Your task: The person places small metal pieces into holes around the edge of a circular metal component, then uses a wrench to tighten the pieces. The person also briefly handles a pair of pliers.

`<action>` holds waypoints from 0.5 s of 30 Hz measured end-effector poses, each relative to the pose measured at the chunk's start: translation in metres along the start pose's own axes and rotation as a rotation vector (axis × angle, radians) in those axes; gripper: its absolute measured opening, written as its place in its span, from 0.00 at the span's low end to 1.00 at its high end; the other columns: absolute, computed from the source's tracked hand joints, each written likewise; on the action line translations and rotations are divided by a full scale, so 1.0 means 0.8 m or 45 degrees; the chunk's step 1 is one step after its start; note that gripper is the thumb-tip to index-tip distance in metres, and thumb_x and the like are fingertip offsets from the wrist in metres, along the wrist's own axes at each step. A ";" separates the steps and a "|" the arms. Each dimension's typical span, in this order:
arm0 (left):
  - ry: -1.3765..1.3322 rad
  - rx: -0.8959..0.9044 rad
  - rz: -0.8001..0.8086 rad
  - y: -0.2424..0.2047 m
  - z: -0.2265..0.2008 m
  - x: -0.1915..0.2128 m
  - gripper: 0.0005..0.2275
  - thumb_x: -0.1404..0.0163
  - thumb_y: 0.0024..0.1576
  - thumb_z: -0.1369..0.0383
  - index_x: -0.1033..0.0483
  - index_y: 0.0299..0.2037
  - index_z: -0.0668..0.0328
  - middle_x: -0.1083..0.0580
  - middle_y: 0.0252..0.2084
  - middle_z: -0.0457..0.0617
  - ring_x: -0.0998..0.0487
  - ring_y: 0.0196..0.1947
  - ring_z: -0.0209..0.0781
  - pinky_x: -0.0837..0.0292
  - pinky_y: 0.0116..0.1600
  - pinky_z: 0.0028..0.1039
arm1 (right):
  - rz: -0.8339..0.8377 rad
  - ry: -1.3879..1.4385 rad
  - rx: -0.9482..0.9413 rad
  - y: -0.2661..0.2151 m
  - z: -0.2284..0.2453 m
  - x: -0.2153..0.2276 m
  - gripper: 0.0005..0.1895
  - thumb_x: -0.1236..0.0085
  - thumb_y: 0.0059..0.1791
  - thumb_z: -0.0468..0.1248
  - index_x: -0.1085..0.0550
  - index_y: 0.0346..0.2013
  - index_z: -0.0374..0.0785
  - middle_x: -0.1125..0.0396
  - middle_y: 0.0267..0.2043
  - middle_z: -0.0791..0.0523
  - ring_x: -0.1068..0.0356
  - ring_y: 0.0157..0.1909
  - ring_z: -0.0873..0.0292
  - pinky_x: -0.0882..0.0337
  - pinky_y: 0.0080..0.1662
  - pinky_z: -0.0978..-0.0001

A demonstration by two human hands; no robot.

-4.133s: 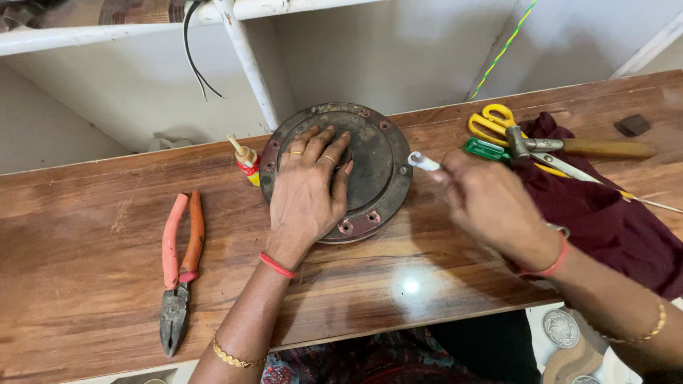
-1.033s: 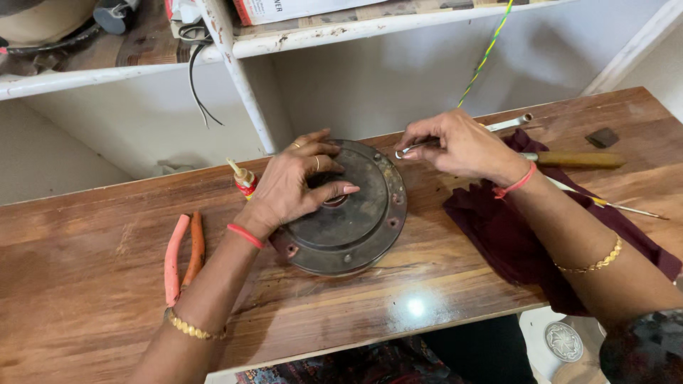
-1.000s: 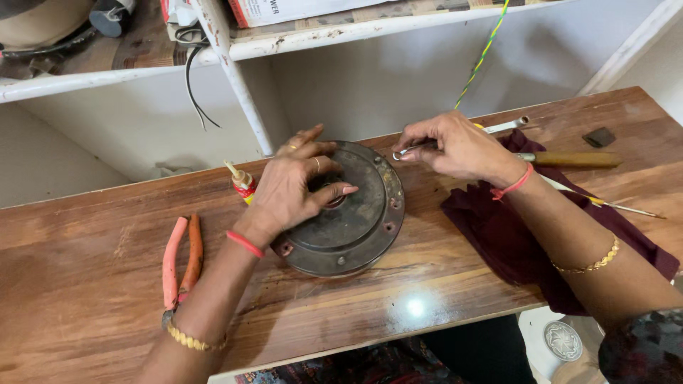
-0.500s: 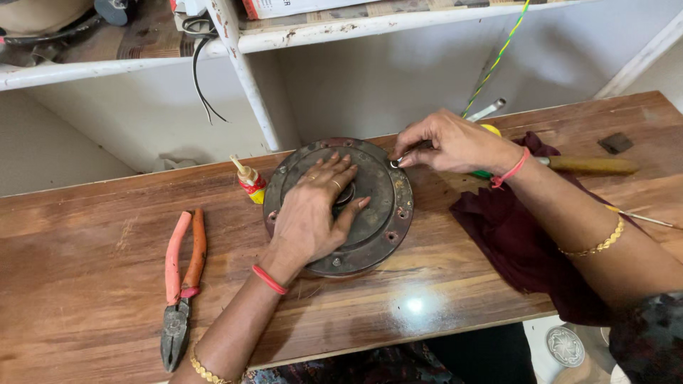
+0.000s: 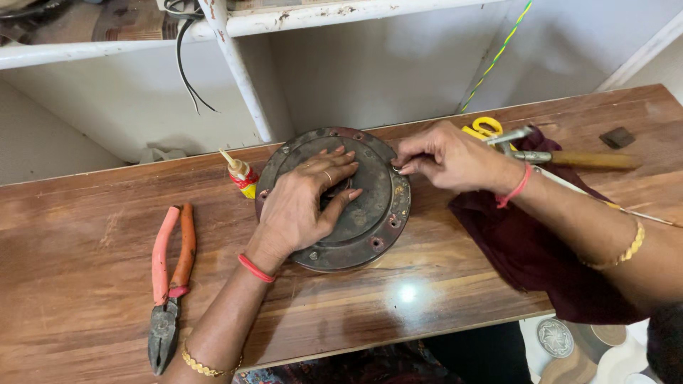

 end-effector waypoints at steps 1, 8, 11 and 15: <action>0.022 0.002 -0.012 0.000 0.000 0.001 0.17 0.40 0.54 0.69 0.20 0.52 0.67 0.24 0.58 0.59 0.28 0.66 0.55 0.34 0.68 0.40 | -0.083 -0.041 -0.084 -0.005 0.005 -0.004 0.05 0.40 0.45 0.27 0.24 0.35 0.32 0.26 0.29 0.49 0.25 0.30 0.53 0.29 0.34 0.63; -0.007 0.016 -0.056 -0.002 0.000 0.002 0.16 0.40 0.54 0.68 0.20 0.51 0.67 0.23 0.56 0.60 0.26 0.64 0.55 0.33 0.68 0.40 | -0.562 -0.549 -0.453 -0.031 0.045 -0.051 0.05 0.44 0.45 0.28 0.26 0.35 0.36 0.29 0.27 0.45 0.27 0.32 0.40 0.30 0.38 0.48; -0.014 0.038 -0.067 -0.001 -0.001 0.004 0.16 0.39 0.54 0.67 0.19 0.50 0.67 0.22 0.55 0.59 0.25 0.63 0.53 0.34 0.69 0.40 | -0.556 -0.522 -0.515 -0.027 0.054 -0.043 0.03 0.42 0.47 0.30 0.26 0.35 0.35 0.29 0.26 0.44 0.27 0.29 0.42 0.29 0.36 0.50; -0.018 0.069 -0.060 -0.003 0.001 0.005 0.16 0.38 0.54 0.66 0.19 0.50 0.66 0.22 0.55 0.59 0.26 0.63 0.53 0.32 0.67 0.39 | -0.820 -0.325 -0.271 -0.047 0.084 0.002 0.02 0.42 0.50 0.29 0.25 0.38 0.34 0.26 0.34 0.49 0.25 0.30 0.52 0.28 0.35 0.59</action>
Point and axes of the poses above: each hand's wrist, its own y-axis towards the middle knuckle, its own x-axis out of the back of the hand, z = x × y, the point moved 5 cm from there along y, towards the middle knuckle
